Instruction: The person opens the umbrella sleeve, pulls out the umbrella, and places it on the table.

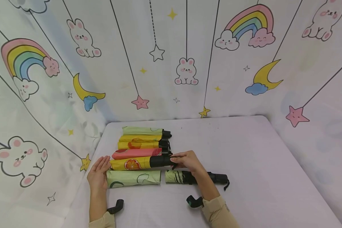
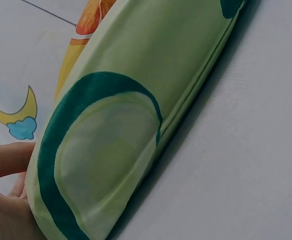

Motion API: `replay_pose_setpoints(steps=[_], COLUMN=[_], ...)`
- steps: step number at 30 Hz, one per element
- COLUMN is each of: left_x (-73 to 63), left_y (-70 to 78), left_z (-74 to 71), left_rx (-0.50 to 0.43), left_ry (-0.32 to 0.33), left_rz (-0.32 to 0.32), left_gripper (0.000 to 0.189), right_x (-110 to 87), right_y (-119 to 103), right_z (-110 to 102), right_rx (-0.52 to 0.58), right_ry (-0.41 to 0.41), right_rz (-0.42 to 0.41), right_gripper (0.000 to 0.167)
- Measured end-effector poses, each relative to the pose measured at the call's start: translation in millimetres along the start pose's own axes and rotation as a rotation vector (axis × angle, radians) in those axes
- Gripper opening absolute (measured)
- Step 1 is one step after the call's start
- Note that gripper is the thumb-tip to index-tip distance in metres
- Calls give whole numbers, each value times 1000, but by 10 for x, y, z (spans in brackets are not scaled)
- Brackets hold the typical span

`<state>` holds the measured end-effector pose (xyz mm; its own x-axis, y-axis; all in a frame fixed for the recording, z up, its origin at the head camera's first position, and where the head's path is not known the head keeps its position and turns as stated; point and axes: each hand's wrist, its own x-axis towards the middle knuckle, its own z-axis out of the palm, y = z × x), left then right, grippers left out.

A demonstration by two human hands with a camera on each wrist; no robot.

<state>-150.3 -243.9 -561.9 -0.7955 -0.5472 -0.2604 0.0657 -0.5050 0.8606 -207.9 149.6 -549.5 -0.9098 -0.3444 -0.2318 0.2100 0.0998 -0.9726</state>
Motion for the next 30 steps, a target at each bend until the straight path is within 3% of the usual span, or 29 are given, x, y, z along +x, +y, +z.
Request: replay_pose_setpoints(steps=[6, 30], left_x=[52, 22], left_y=[-71, -9], left_z=[-37, -9], left_rx=[-21, -9], left_ry=[3, -13], left_rz=[2, 1], left_gripper=[60, 61], right_x=[-10, -69], right_y=[-4, 27], right_z=[-22, -130], right_rx=[2, -7], right_ry=[-4, 21], right_rz=[-9, -5], right_gripper=[37, 38])
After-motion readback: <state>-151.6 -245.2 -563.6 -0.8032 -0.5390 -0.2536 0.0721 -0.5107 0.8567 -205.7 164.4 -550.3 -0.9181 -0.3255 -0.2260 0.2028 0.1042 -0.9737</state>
